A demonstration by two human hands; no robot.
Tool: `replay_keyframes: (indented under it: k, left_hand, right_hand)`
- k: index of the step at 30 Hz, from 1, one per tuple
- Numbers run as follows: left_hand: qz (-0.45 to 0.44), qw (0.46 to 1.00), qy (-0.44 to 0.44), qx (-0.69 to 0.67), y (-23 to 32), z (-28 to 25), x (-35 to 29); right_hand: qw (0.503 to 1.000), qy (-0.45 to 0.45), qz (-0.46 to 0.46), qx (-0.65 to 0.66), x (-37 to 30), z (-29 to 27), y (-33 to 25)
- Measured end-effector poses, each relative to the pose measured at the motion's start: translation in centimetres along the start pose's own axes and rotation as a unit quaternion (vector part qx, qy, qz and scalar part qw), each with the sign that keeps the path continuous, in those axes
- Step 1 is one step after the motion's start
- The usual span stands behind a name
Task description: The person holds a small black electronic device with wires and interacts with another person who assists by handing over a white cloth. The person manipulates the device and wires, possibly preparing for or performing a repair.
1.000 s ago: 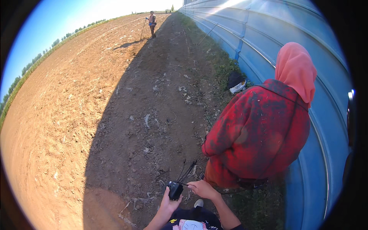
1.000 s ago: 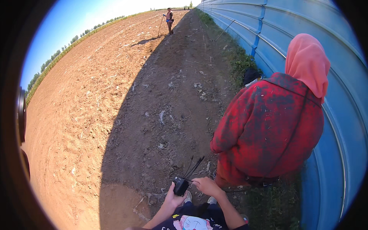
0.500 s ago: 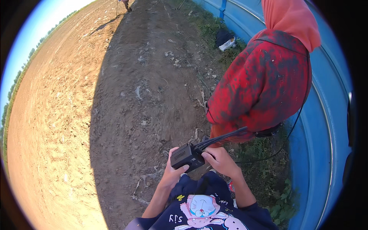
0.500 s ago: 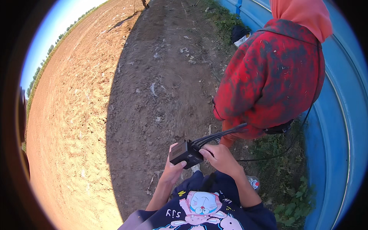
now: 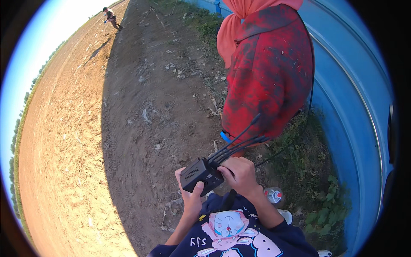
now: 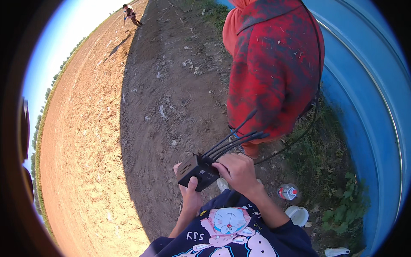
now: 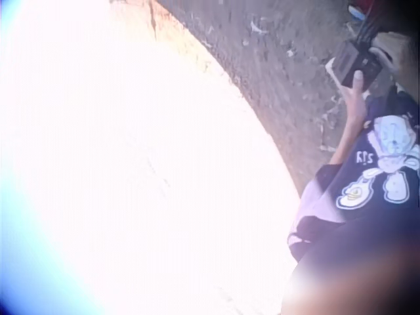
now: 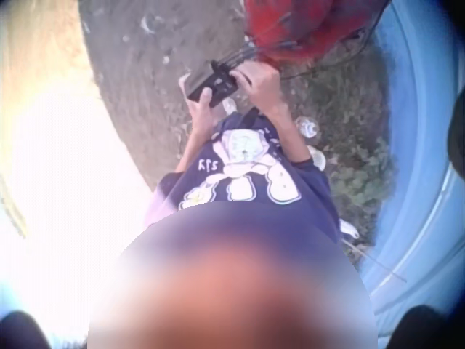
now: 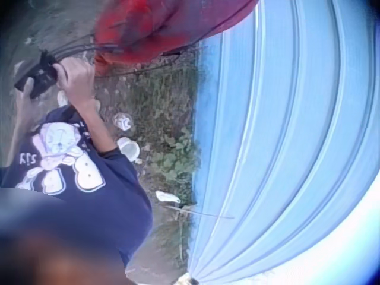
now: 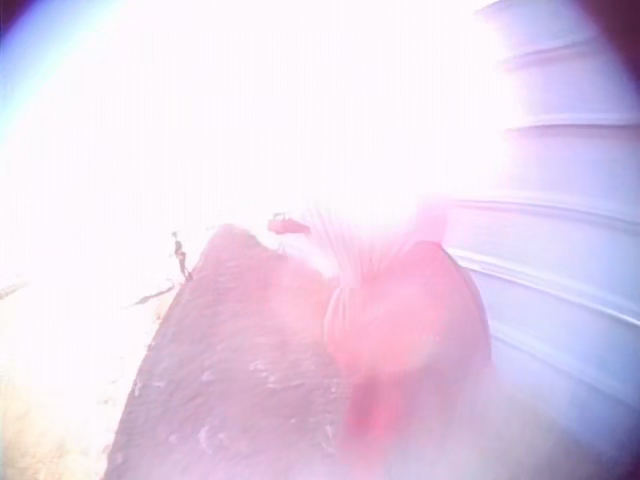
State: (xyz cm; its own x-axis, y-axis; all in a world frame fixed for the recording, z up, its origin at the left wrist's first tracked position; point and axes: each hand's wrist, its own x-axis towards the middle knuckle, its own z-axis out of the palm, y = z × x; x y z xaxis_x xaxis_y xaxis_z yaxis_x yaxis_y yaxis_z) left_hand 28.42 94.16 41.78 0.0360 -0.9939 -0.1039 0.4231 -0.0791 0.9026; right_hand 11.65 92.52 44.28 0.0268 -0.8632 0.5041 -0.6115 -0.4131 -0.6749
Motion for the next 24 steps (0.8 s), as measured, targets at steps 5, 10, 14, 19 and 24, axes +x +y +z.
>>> replay_keyframes:
  k: [5,10,14,19,24]
  left_hand:
    - [0.055,0.993,-0.049,0.094,-0.7,1.9,-0.4]
    - [0.081,0.988,-0.040,0.122,-1.7,4.1,-1.2]
    - [0.118,0.986,-0.037,0.114,-2.1,5.0,-1.5]
    - [0.132,0.981,-0.043,0.135,-2.2,5.8,-1.9]
    - [0.150,0.976,-0.042,0.152,-1.6,6.0,-2.1]
  right_hand:
    - [1.000,0.006,0.009,-0.021,-0.2,-4.6,0.0]
    - [0.999,0.048,-0.016,-0.013,-0.4,-5.7,0.4]
    - [0.995,0.067,0.026,0.065,-1.1,-5.9,0.6]
    - [0.988,0.096,0.041,0.109,-1.9,-6.3,0.5]
    - [0.986,0.132,0.026,0.094,-1.9,-6.2,0.1]
